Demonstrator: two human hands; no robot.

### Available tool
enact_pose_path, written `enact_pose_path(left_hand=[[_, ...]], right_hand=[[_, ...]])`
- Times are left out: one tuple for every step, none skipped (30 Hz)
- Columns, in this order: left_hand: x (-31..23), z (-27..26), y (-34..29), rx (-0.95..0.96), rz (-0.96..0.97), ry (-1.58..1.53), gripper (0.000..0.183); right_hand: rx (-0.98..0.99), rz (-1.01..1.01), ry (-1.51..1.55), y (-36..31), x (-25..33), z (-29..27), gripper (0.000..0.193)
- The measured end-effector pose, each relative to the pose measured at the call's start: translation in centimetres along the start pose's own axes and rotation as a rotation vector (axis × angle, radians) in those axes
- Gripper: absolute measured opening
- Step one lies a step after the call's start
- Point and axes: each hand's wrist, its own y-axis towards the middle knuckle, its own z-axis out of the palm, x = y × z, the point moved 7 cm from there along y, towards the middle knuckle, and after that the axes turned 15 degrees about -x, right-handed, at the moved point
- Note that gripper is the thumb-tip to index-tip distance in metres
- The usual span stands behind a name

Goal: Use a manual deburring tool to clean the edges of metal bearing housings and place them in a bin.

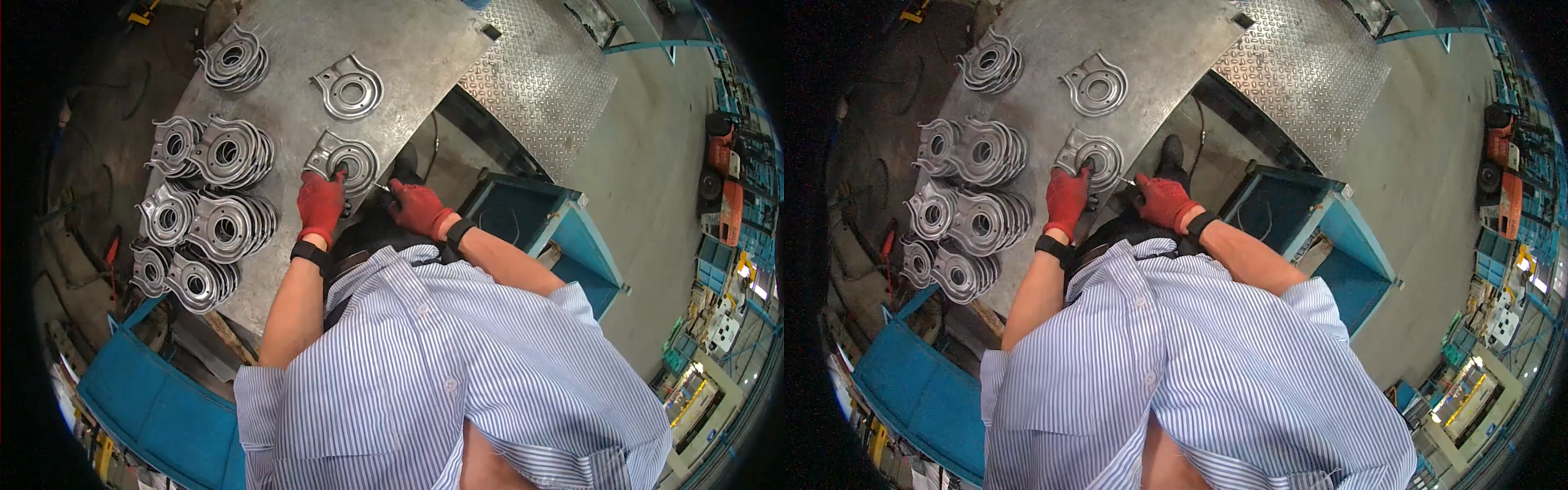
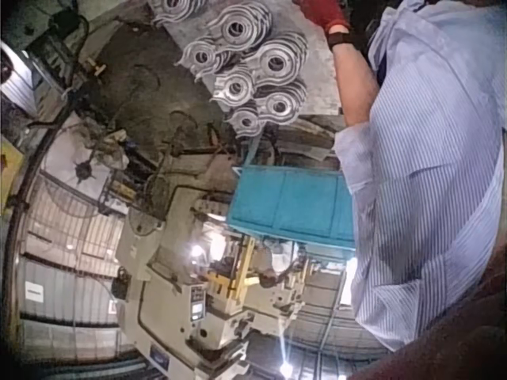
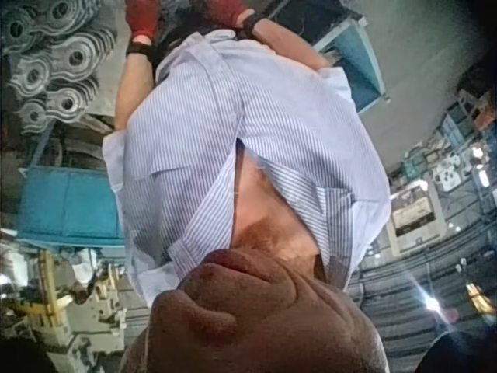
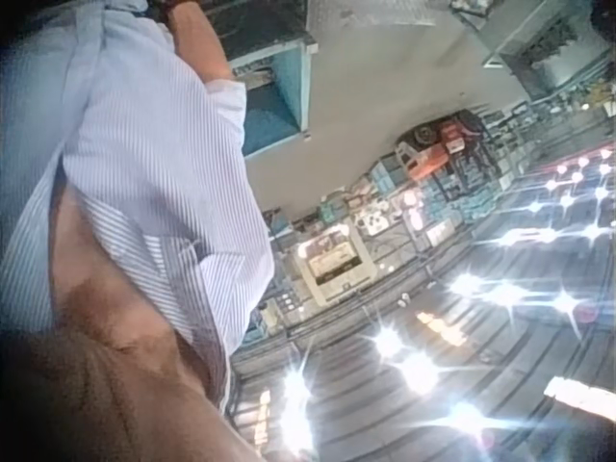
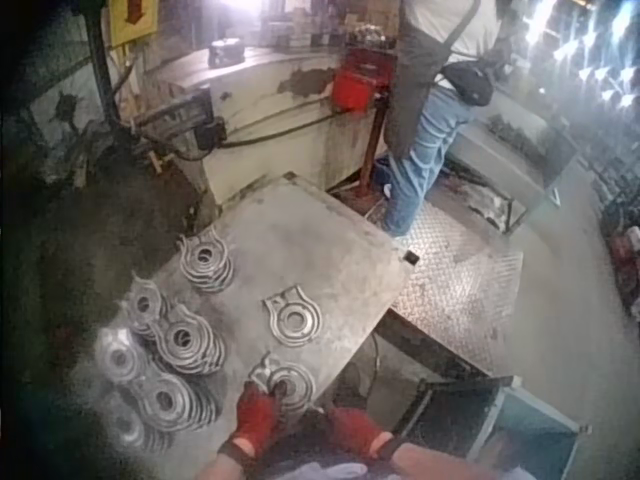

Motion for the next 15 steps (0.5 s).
enact_pose_path(left_hand=[[-0.3,-0.3,-0.2,0.003,-0.009,0.016,0.060],[-0.3,-0.4,-0.3,0.005,-0.018,0.032,0.060],[-0.3,-0.2,-0.2,0.009,-0.014,0.017,0.059],[-0.2,-0.1,-0.1,0.014,-0.008,0.005,0.059],[-0.1,0.0,0.0,0.019,-0.001,-0.007,0.059],[0.1,0.2,0.0,0.008,0.014,-0.023,0.059],[0.3,0.4,0.1,-0.007,0.026,-0.040,0.060],[0.5,0.6,0.1,-0.022,0.039,-0.057,0.060],[0.8,0.9,0.2,-0.026,0.039,-0.055,0.060],[0.8,1.0,0.2,-0.029,0.041,-0.053,0.060],[0.9,1.1,0.2,-0.031,0.044,-0.051,0.060],[0.9,1.1,0.2,-0.034,0.054,-0.053,0.060],[0.8,1.1,0.3,-0.038,0.065,-0.055,0.060],[0.6,1.0,0.4,-0.041,0.076,-0.058,0.061],[0.7,1.0,0.4,-0.034,0.069,-0.056,0.060]], right_hand=[[-0.006,0.008,-0.013,0.0,0.1,-0.1,0.044],[-0.013,0.017,-0.026,0.0,0.2,-0.2,0.044],[-0.019,0.026,-0.039,0.0,0.2,-0.2,0.045],[-0.027,0.009,-0.030,-0.1,0.1,0.0,0.045],[-0.036,-0.009,-0.021,-0.1,-0.2,0.4,0.046],[-0.045,-0.026,-0.012,-0.3,-0.4,0.7,0.046],[-0.040,-0.009,-0.017,-0.2,-0.4,0.7,0.046],[-0.036,0.008,-0.023,-0.2,-0.4,0.8,0.045],[-0.031,0.025,-0.029,-0.1,-0.4,0.8,0.045],[-0.034,0.032,-0.015,-0.1,-0.4,0.8,0.045],[-0.036,0.039,-0.001,-0.2,-0.3,0.8,0.044],[-0.038,0.046,0.013,-0.3,-0.3,0.8,0.044],[-0.050,0.047,0.036,-0.3,-0.4,0.8,0.044],[-0.061,0.049,0.059,-0.4,-0.4,0.8,0.044],[-0.073,0.051,0.082,-0.4,-0.5,0.8,0.044]])
